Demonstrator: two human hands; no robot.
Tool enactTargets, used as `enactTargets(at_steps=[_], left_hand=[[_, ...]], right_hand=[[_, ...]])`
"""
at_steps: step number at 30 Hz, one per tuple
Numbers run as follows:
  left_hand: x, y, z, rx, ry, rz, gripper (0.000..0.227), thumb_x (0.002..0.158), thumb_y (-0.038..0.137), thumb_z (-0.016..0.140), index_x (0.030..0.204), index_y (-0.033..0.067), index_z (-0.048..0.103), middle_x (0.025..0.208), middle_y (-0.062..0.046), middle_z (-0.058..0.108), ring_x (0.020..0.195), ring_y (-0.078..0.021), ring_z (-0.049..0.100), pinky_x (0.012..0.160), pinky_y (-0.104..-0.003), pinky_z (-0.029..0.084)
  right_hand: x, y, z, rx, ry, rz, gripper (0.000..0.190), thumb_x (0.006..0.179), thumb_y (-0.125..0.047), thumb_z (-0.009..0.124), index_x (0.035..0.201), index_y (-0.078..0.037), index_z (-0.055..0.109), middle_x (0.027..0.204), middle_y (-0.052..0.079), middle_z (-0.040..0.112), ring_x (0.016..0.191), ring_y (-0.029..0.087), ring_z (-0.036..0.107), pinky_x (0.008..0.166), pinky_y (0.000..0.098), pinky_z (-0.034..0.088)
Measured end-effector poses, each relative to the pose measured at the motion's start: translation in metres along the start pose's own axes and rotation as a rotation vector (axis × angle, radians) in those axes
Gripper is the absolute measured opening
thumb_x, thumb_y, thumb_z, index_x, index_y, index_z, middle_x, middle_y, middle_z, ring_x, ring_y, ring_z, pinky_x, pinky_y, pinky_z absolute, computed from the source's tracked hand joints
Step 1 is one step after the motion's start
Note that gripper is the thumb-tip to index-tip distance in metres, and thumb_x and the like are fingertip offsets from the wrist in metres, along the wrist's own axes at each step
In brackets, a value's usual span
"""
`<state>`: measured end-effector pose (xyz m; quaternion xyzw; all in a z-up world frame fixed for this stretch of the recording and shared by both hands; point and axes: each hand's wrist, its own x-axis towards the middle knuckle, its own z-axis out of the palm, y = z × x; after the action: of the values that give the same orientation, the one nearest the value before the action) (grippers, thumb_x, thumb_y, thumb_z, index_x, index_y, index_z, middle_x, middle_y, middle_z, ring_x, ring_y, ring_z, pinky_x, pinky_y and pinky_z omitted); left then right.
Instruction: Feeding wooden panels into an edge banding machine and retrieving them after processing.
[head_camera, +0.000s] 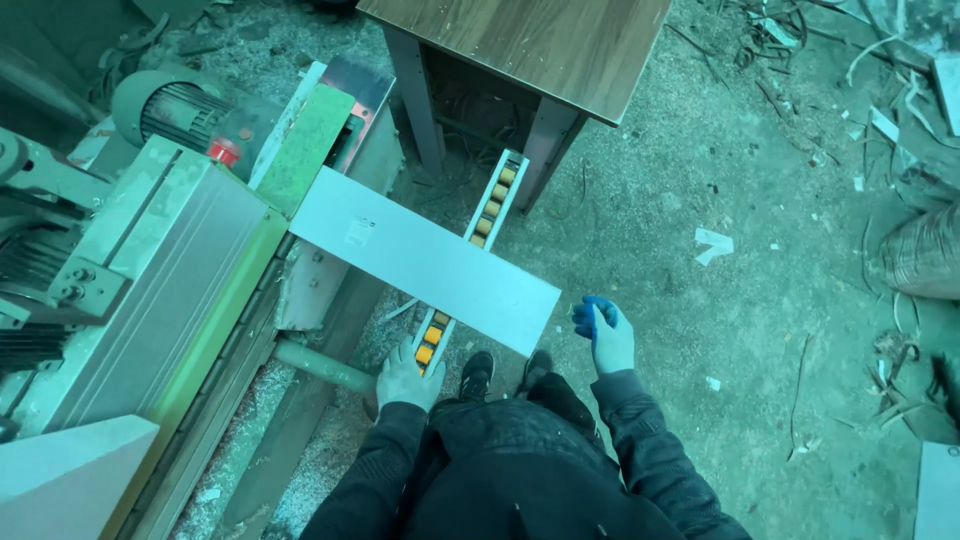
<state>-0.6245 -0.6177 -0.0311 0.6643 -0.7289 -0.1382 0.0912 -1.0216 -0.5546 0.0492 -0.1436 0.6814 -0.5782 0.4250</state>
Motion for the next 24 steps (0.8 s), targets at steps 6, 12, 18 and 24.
enactTargets(at_steps=[6,12,18,24], left_hand=[[0.053,0.075,-0.051,-0.583,-0.171,-0.206,0.110,0.102,0.042,0.081,0.189,0.0161,0.018,0.183,-0.026,0.039,0.164,-0.0499,0.046,0.133,-0.067,0.049],[0.126,0.136,-0.024,-0.873,-0.065,-0.513,0.125,0.110,0.080,0.066,0.193,0.0252,-0.010,0.198,-0.022,0.015,0.170,-0.0493,0.041,0.142,-0.064,0.038],[0.178,0.160,0.032,-0.318,0.183,-0.378,0.113,0.104,0.066,0.082,0.189,0.0118,0.031,0.191,-0.023,0.038,0.174,-0.0478,0.039,0.143,-0.064,0.036],[0.053,0.231,0.018,-0.144,0.468,-0.589,0.114,0.093,0.074,0.088,0.179,0.0102,0.051,0.189,-0.025,0.040,0.173,-0.0529,0.035,0.143,-0.066,0.029]], right_hand=[[0.066,-0.078,0.048,-0.508,-0.189,-0.143,0.051,0.117,-0.023,0.079,0.164,-0.009,0.069,0.153,0.027,0.075,0.144,0.049,0.071,0.120,0.0663,0.060],[0.137,-0.057,0.106,-1.038,-0.617,-0.155,0.062,0.116,-0.051,0.074,0.170,-0.022,0.065,0.159,0.016,0.077,0.149,0.041,0.071,0.126,0.0604,0.059],[0.188,-0.030,0.085,-1.070,-0.825,0.013,0.049,0.106,-0.052,0.089,0.143,-0.022,0.080,0.130,0.015,0.088,0.124,0.041,0.083,0.098,0.0542,0.070],[0.171,-0.058,0.101,-0.949,-1.014,0.117,0.080,0.112,-0.049,0.087,0.165,0.001,0.053,0.159,0.036,0.065,0.148,0.055,0.063,0.116,0.0637,0.059]])
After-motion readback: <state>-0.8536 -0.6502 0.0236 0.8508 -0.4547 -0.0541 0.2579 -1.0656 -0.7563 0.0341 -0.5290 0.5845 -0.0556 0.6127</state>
